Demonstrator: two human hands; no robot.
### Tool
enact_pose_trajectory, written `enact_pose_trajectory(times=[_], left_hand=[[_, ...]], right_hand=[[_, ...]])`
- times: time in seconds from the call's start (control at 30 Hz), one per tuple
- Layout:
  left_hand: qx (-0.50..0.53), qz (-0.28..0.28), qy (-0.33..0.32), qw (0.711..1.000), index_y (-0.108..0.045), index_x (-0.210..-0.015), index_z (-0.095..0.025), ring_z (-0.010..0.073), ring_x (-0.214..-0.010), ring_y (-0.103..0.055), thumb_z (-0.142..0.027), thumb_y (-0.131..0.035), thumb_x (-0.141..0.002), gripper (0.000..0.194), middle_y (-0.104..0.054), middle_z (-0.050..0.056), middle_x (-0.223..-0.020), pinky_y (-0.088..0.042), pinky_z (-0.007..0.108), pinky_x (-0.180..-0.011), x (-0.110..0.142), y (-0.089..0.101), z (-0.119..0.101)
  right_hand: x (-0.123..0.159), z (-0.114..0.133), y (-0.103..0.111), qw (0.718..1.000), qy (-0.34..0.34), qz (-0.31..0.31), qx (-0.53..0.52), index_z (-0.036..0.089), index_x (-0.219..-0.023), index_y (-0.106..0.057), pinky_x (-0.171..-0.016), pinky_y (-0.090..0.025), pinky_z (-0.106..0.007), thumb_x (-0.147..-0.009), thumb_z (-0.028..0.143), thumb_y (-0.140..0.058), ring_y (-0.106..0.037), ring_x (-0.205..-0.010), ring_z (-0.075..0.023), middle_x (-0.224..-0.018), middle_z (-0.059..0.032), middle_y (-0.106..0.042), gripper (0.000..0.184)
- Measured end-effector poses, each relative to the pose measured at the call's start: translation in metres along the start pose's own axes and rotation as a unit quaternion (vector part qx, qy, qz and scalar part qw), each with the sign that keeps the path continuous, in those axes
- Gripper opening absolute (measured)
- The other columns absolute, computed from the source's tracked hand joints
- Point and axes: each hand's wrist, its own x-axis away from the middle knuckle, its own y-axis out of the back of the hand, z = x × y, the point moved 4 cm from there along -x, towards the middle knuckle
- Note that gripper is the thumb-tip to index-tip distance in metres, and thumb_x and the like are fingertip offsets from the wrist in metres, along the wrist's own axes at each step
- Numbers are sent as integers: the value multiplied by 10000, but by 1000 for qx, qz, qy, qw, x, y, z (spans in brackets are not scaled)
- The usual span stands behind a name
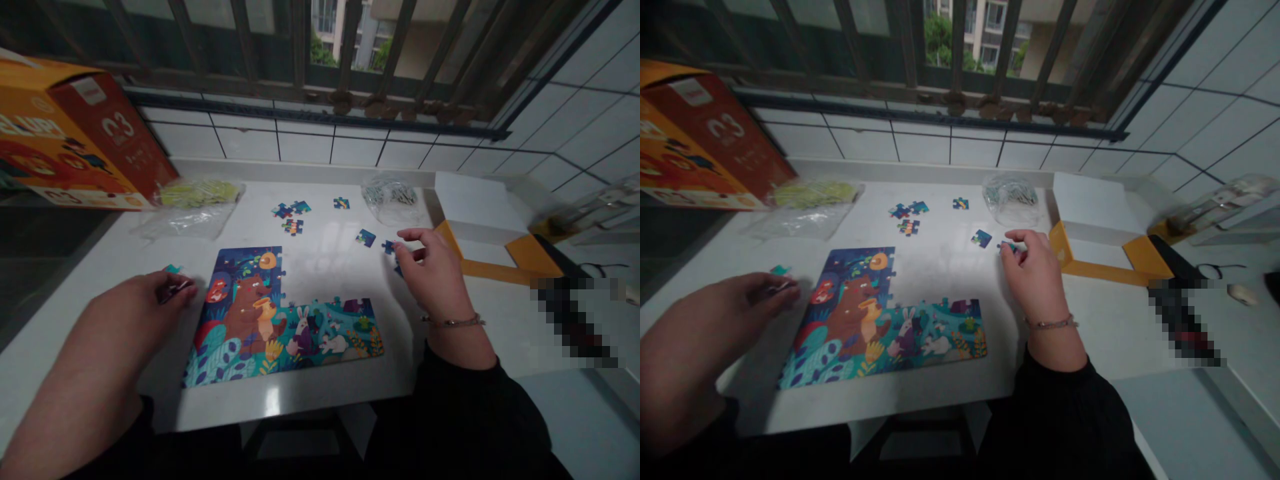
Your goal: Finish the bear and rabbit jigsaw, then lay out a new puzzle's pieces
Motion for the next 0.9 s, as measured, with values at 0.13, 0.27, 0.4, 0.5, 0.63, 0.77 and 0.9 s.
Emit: enact_pose_trajectory(times=[0.13,0.27,0.4,0.5,0.63,0.77,0.9], left_hand=[[166,20,-1,986,-769,-1098,-249,299,-880,-749,-623,-696,-925,418,-837,61,-986,-506,373,-728,14,-9,-32],[479,129,-36,868,-680,-976,-238,242,-794,-779,-587,-865,-817,426,-830,43,-901,-574,326,-652,32,-44,-82],[560,164,-55,810,-641,-872,-228,196,-706,-727,-567,-879,-853,415,-778,18,-781,-529,288,-600,44,-77,-118],[557,194,-81,803,-650,-861,-221,166,-675,-681,-576,-841,-904,406,-756,11,-773,-492,268,-594,49,-93,-127],[522,221,-76,820,-685,-889,-225,132,-561,-574,-611,-801,-941,407,-709,-13,-720,-420,247,-517,51,-97,-127],[495,216,-126,832,-784,-993,-233,209,-800,-740,-567,-727,-1008,339,-832,52,-947,-562,312,-676,54,-86,-135],[429,205,-180,861,-821,-1072,-256,273,-964,-800,-520,-642,-1054,319,-861,61,-1012,-629,409,-860,52,-81,-140]], right_hand=[[6,15,-9,990,4,107,-93,219,-1171,-755,-671,-485,-337,-1026,449,-650,-602,-695,-186,-886,-45,-710,291],[21,34,-24,935,39,287,-204,230,-1215,-743,-679,-516,-311,-1034,450,-692,-656,-755,-175,-914,-34,-752,289],[36,54,-29,873,77,399,-268,238,-1261,-734,-829,-600,-334,-1003,427,-780,-737,-900,-179,-1126,-62,-815,322],[38,63,-28,864,74,405,-292,233,-1258,-737,-810,-598,-318,-983,402,-813,-736,-873,-174,-1024,-33,-808,332],[37,65,-30,870,55,392,-294,226,-1197,-750,-788,-591,-304,-991,357,-791,-732,-843,-167,-954,-12,-786,247],[34,58,-33,880,17,369,-300,214,-1122,-748,-703,-560,-274,-1023,393,-749,-705,-769,-150,-895,-7,-766,204],[33,52,-36,881,0,371,-295,214,-1112,-731,-654,-517,-264,-1040,439,-729,-691,-737,-147,-889,-10,-771,236]])
